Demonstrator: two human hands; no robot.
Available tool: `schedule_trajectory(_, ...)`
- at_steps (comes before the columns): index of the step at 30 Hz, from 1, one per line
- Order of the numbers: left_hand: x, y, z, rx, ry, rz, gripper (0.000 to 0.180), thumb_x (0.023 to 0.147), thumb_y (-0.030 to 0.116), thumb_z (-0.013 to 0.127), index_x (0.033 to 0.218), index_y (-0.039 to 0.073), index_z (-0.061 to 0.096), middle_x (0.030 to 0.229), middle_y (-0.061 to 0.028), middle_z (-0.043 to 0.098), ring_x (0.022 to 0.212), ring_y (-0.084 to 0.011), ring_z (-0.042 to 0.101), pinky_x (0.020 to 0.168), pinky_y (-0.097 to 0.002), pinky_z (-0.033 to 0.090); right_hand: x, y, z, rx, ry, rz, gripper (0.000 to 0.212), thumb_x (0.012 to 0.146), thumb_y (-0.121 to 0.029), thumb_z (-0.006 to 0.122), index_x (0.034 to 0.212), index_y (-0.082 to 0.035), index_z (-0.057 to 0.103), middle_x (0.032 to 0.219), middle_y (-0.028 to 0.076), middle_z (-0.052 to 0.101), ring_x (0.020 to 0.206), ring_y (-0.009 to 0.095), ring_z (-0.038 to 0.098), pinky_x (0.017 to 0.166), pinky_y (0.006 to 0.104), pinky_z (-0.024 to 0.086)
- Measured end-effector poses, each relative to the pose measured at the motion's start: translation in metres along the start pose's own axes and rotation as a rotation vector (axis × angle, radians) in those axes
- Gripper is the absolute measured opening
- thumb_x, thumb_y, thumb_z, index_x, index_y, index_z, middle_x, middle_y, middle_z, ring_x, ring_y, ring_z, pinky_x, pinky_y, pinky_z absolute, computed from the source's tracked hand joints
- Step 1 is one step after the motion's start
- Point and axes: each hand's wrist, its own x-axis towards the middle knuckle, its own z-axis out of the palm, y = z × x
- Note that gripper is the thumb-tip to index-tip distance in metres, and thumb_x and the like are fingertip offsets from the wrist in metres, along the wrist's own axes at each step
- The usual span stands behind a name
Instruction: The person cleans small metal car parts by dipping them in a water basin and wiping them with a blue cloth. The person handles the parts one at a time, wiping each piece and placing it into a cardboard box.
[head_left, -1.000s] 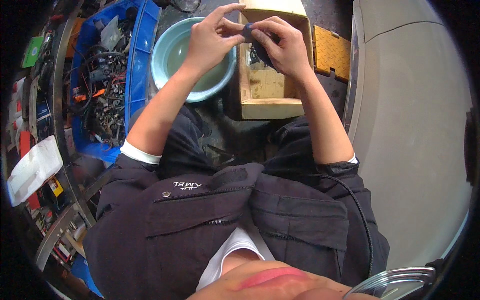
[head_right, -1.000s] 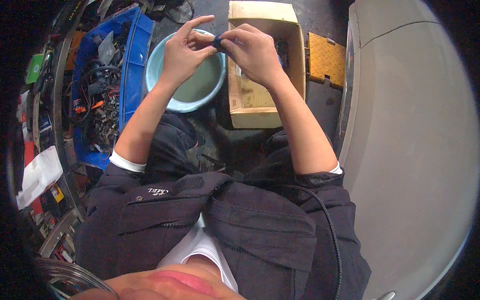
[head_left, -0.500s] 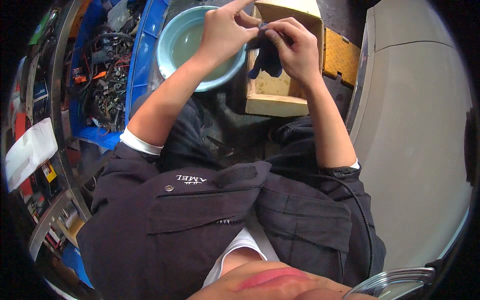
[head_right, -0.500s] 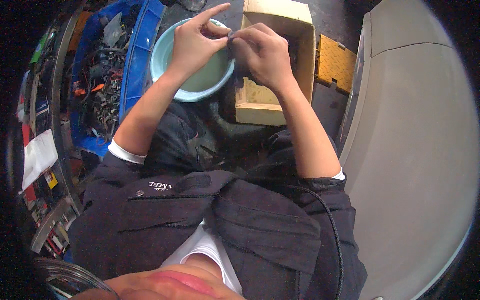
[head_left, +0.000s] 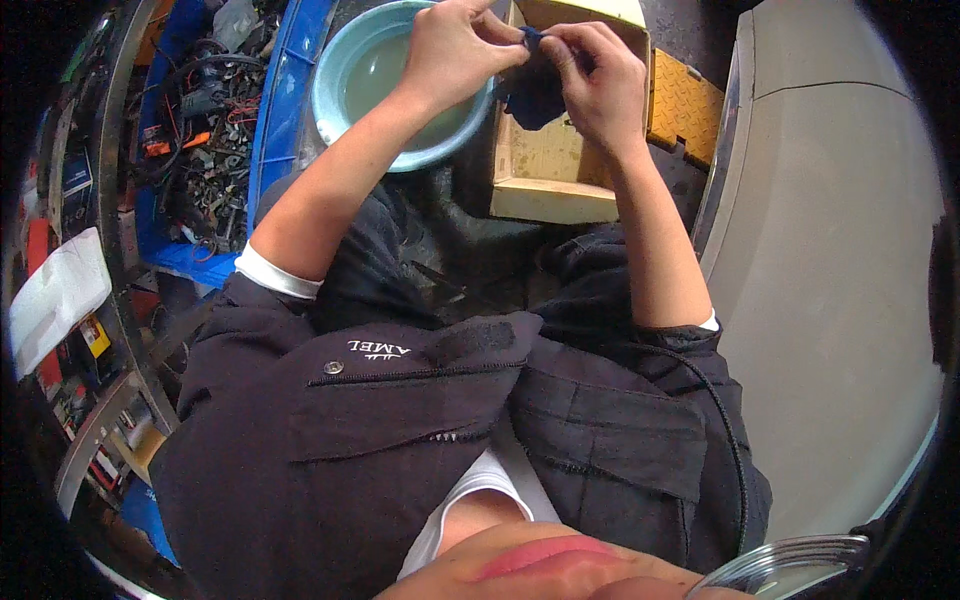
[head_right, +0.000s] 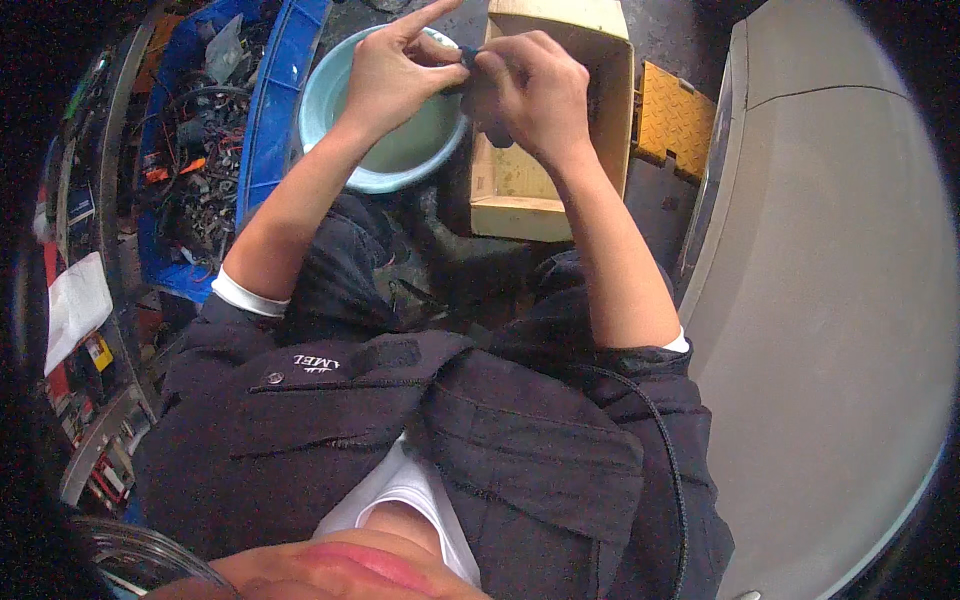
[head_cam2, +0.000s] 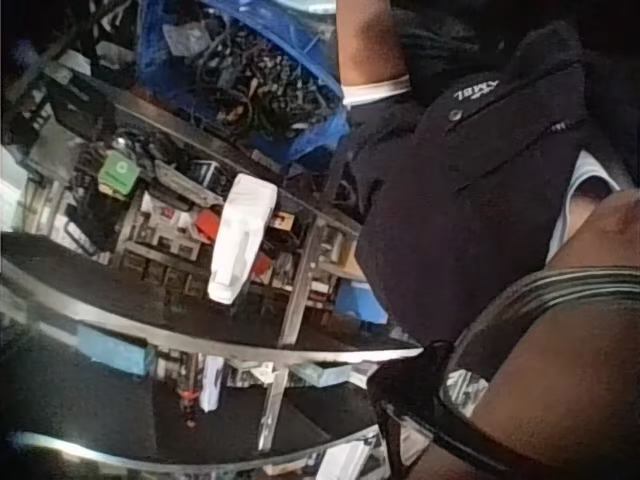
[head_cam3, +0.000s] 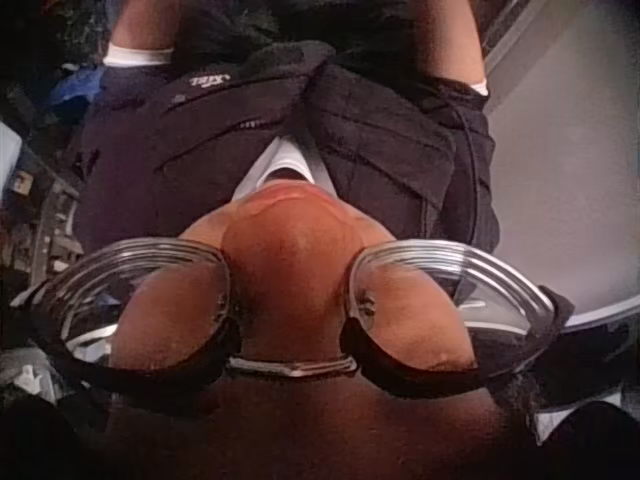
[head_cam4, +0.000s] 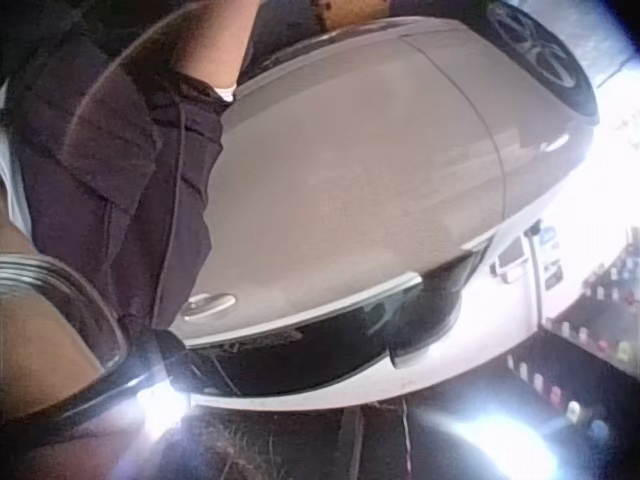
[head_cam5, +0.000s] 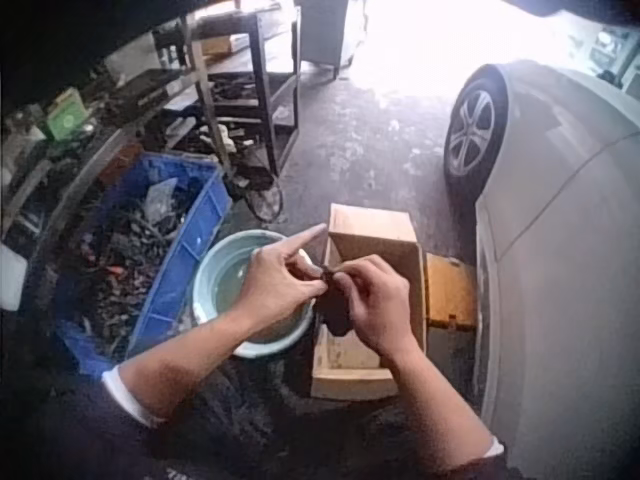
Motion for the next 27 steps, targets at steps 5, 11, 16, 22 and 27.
schedule_trajectory(5, 0.000, 0.000, 0.002, 0.101, 0.007, 0.051, 0.067, 0.071, 0.003, 0.078, 0.136, 0.010, 0.064, 0.071, -0.0028, 0.069, 0.063, -0.0065, 0.060, 0.064, -0.0258, 0.052, -0.004, -0.001, 0.006, -0.020, -0.004, -0.080, 0.013, 0.087, -0.017, 0.075, 0.093, -0.006, 0.075, 0.088, 0.013, 0.070, 0.081, 0.030, 0.071, 0.073, 0.0382, 0.056)
schedule_trajectory(11, -0.002, -0.002, 0.004, 0.013, 0.014, 0.057, 0.061, 0.073, 0.003, 0.076, 0.133, 0.010, 0.066, 0.069, -0.0039, 0.068, 0.061, -0.0070, 0.059, 0.063, -0.0262, 0.052, -0.001, 0.007, 0.003, -0.051, 0.023, -0.003, 0.013, 0.088, -0.017, 0.074, 0.095, -0.006, 0.075, 0.091, 0.013, 0.070, 0.081, 0.031, 0.071, 0.073, 0.0393, 0.056)
schedule_trajectory(16, -0.002, -0.003, 0.001, 0.142, 0.029, 0.076, 0.061, 0.073, 0.004, 0.076, 0.133, 0.010, 0.066, 0.069, -0.0043, 0.068, 0.061, -0.0077, 0.060, 0.063, -0.0268, 0.053, -0.004, -0.002, 0.004, -0.009, -0.067, -0.083, 0.012, 0.085, -0.015, 0.075, 0.094, -0.007, 0.075, 0.089, 0.013, 0.070, 0.081, 0.031, 0.071, 0.073, 0.0394, 0.056)
schedule_trajectory(22, -0.002, 0.009, -0.002, 0.166, -0.040, 0.093, 0.062, 0.073, 0.004, 0.076, 0.134, 0.010, 0.065, 0.071, -0.0050, 0.070, 0.062, -0.0080, 0.062, 0.065, -0.0272, 0.054, 0.000, 0.006, 0.002, -0.054, 0.026, 0.001, 0.011, 0.088, -0.014, 0.072, 0.094, -0.005, 0.074, 0.089, 0.013, 0.070, 0.082, 0.032, 0.071, 0.075, 0.0400, 0.056)
schedule_trajectory(27, 0.002, -0.009, -0.005, 0.086, 0.002, 0.073, 0.060, 0.075, 0.002, 0.075, 0.134, 0.011, 0.065, 0.076, -0.0055, 0.072, 0.067, -0.0079, 0.064, 0.066, -0.0271, 0.055, -0.003, 0.000, 0.002, 0.007, -0.134, -0.077, 0.010, 0.088, -0.014, 0.071, 0.095, -0.007, 0.074, 0.091, 0.013, 0.069, 0.085, 0.034, 0.069, 0.076, 0.0416, 0.055)
